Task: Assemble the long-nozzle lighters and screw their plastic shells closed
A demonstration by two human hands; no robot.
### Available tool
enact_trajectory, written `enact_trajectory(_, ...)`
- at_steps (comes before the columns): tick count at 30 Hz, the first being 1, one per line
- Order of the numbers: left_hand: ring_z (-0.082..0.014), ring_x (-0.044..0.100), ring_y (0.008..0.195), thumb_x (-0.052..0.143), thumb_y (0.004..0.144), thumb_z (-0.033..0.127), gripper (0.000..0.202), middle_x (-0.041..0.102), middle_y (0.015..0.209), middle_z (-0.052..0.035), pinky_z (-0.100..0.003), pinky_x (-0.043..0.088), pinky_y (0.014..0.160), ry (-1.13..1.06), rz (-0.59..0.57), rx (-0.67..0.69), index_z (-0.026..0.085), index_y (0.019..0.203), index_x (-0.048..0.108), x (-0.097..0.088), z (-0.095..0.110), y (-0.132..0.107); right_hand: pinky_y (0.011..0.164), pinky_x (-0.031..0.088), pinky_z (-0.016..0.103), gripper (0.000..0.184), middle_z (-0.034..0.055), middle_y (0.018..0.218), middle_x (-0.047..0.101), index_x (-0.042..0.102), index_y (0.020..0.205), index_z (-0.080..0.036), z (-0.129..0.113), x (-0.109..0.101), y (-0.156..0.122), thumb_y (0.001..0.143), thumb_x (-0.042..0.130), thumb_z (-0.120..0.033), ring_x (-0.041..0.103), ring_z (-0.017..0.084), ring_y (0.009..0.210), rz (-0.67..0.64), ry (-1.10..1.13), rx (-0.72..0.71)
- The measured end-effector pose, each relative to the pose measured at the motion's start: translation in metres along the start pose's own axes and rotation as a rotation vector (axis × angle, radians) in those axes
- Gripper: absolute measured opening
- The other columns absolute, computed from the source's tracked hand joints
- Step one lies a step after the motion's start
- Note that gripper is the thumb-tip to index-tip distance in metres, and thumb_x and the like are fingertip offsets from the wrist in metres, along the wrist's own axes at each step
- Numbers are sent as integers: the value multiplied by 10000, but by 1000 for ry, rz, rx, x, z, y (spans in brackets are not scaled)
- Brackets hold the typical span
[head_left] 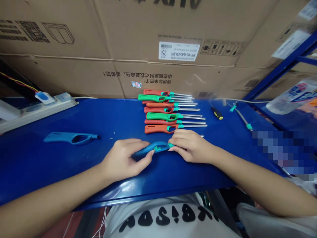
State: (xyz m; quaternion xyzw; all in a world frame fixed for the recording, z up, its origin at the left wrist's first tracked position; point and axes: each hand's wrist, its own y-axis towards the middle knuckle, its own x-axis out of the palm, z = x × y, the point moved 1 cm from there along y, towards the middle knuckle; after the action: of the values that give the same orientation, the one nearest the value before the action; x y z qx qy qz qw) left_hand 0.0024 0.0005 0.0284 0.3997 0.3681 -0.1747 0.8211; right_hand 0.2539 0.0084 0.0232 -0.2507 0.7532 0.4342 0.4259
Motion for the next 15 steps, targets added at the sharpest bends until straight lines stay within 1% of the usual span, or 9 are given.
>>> enact_trajectory(5, -115, 602, 521, 584, 946, 264, 139, 670, 661, 2, -216, 477, 509, 114, 30, 114, 186, 955, 699, 1, -2, -3, 712, 482, 320, 212, 88, 796, 664, 675, 944, -136, -1, -2, 0, 1015, 503, -239, 546, 186, 745, -13, 6, 10)
enact_trajectory(8, -121, 616, 532, 578, 951, 262, 149, 679, 684, -6, -222, 470, 503, 175, -8, 181, 170, 987, 690, 2, -7, -2, 734, 480, 322, 196, 89, 814, 673, 682, 948, -127, 1, -4, -1, 997, 542, -255, 573, 192, 775, -59, 20, 60)
enact_trajectory(10, -141, 663, 615, 570, 960, 276, 181, 713, 781, -25, -239, 505, 554, 179, -85, 172, 162, 1044, 683, 4, -10, 0, 742, 472, 318, 168, 81, 821, 675, 682, 927, -134, 4, -5, 0, 970, 586, -264, 588, 194, 785, -119, 17, 126)
enact_trajectory(12, -179, 707, 771, 540, 984, 306, 263, 730, 966, -62, -274, 552, 653, 171, -189, 114, 162, 1171, 655, 6, -14, 2, 726, 451, 307, 137, 66, 818, 671, 676, 896, -150, 7, -8, 1, 945, 615, -262, 587, 188, 767, -179, -16, 191)
enact_trajectory(14, -224, 698, 953, 496, 1014, 339, 354, 690, 1152, -101, -331, 573, 788, 163, -283, 66, 169, 1309, 593, 8, -16, 5, 704, 422, 297, 108, 56, 824, 664, 663, 877, -163, 11, -14, 2, 922, 633, -257, 579, 185, 756, -222, -75, 240)
enact_trajectory(15, -242, 675, 1027, 472, 1029, 349, 382, 662, 1215, -115, -363, 565, 854, 156, -323, 58, 174, 1356, 563, 8, -18, 7, 695, 408, 293, 96, 56, 836, 661, 654, 876, -166, 13, -17, 2, 912, 640, -255, 576, 185, 762, -239, -102, 261)
